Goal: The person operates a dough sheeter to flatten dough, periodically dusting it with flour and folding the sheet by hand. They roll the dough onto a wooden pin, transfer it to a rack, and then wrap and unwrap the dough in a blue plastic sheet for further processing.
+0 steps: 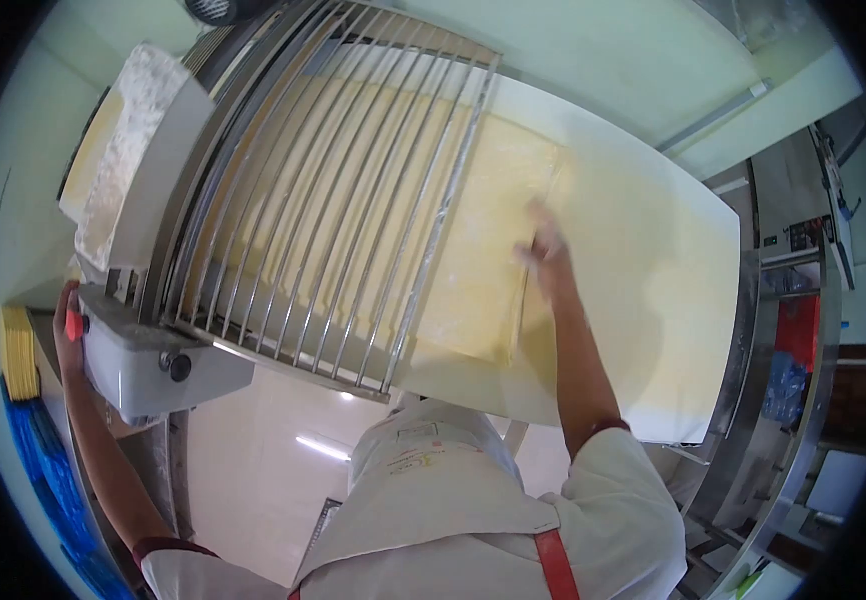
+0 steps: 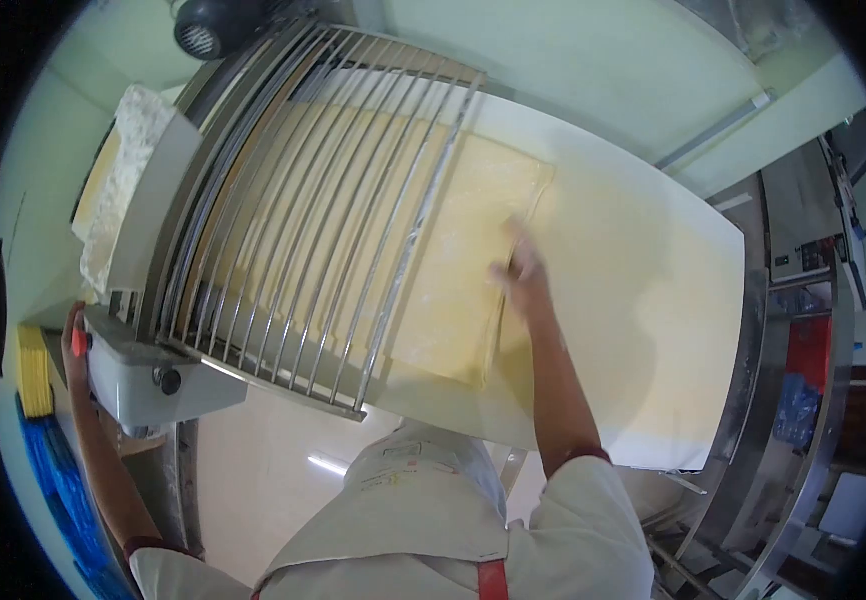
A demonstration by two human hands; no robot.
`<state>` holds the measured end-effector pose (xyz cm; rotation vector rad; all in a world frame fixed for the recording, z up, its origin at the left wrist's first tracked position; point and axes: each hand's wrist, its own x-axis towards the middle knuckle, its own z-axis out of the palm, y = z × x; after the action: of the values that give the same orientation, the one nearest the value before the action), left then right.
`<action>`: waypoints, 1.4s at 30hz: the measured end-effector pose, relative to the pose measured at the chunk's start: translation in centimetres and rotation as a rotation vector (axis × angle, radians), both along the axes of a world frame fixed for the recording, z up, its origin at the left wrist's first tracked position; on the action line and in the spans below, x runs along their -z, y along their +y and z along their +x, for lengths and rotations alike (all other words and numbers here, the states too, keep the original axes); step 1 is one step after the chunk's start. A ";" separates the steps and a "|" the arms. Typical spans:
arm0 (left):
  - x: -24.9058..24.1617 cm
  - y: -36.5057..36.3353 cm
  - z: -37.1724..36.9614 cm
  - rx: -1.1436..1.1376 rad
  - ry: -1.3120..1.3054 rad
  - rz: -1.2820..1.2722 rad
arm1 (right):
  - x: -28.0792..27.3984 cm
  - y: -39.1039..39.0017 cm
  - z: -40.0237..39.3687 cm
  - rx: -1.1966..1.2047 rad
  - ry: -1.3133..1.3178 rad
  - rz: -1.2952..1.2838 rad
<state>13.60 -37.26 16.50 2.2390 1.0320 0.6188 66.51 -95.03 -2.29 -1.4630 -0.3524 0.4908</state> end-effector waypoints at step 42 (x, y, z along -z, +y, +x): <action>-3.8 -8.1 5.6 -0.261 0.061 0.056 | -6.0 10.1 -3.5 -0.032 -1.070 -0.596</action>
<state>19.23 -45.40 20.32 2.2006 1.3677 0.6997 62.96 -84.97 3.68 -2.2282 -1.1389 -0.2509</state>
